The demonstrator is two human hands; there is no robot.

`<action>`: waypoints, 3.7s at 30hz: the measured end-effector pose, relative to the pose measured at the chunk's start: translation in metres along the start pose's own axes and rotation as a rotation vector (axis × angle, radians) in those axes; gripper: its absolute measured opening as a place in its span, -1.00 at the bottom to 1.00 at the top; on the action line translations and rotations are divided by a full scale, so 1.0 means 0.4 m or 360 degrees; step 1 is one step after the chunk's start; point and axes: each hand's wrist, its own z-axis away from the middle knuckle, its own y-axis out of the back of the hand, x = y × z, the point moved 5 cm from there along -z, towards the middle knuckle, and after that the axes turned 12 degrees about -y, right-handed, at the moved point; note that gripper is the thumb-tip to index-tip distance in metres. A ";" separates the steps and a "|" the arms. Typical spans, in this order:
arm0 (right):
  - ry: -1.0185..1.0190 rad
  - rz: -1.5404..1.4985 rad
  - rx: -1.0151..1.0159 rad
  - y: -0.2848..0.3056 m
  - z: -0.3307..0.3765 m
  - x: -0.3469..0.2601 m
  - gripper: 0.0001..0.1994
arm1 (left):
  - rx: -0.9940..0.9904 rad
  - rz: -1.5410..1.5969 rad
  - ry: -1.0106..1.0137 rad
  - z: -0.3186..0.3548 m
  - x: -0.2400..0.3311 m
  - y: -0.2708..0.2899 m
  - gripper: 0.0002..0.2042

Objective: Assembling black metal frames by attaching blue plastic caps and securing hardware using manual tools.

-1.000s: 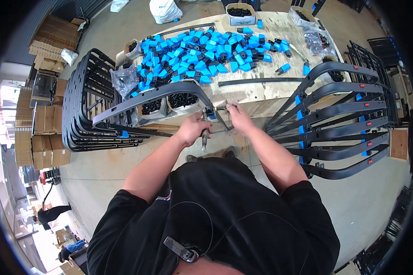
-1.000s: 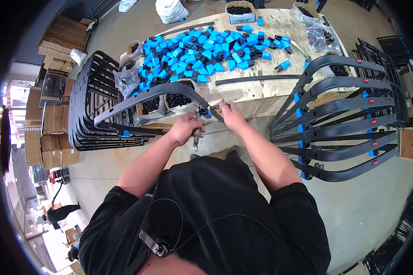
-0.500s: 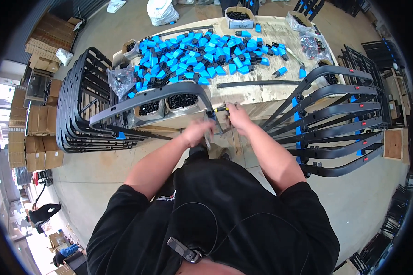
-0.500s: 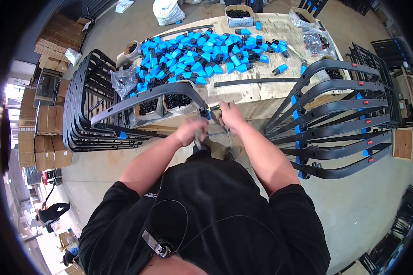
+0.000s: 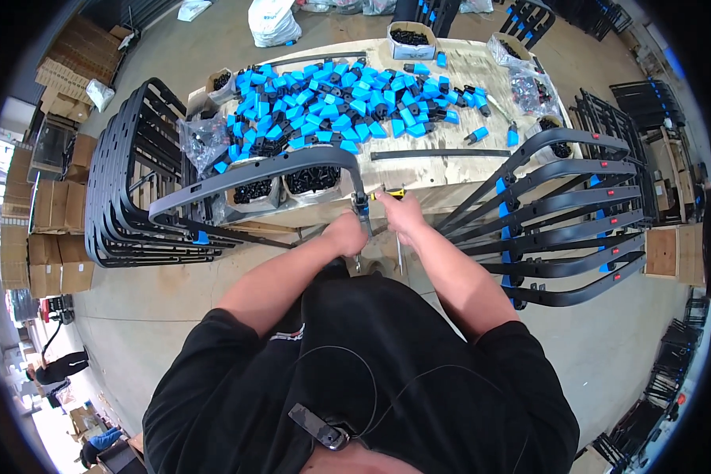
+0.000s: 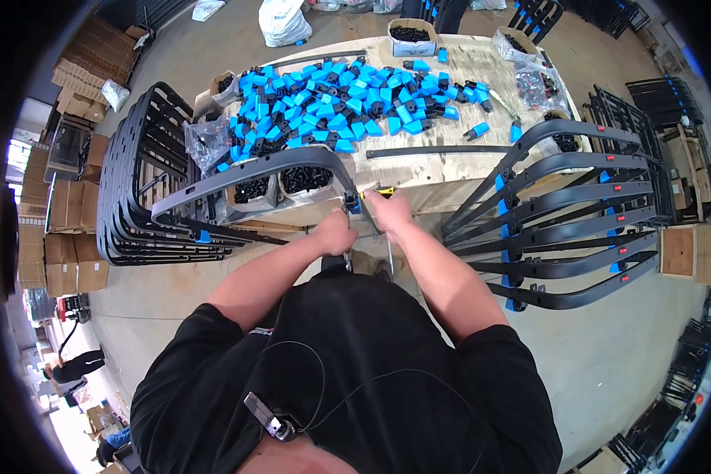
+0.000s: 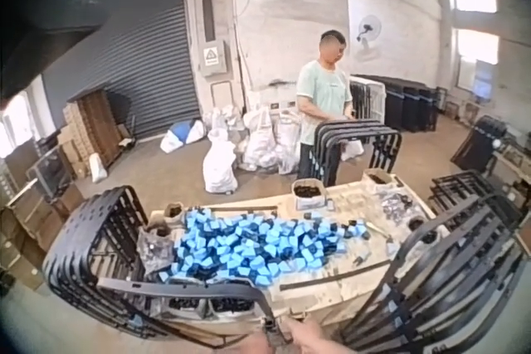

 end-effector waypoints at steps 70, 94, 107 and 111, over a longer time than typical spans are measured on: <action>0.0264 0.0025 0.0144 0.010 -0.053 0.038 -0.47 | 0.0331 -0.0379 0.0222 -0.004 0.022 -0.030 -0.59; 0.0292 0.0178 0.0154 0.012 0.011 -0.017 -0.48 | 0.0221 -0.0176 0.0171 -0.009 0.022 -0.035 -0.57; 0.0332 0.0254 0.0169 0.013 -0.021 -0.005 -0.47 | 0.0373 -0.0294 0.0127 0.010 0.048 0.004 -0.55; 0.0329 0.0150 0.0080 0.021 0.009 -0.024 -0.49 | 0.0286 -0.0316 0.0276 -0.004 0.026 -0.028 -0.41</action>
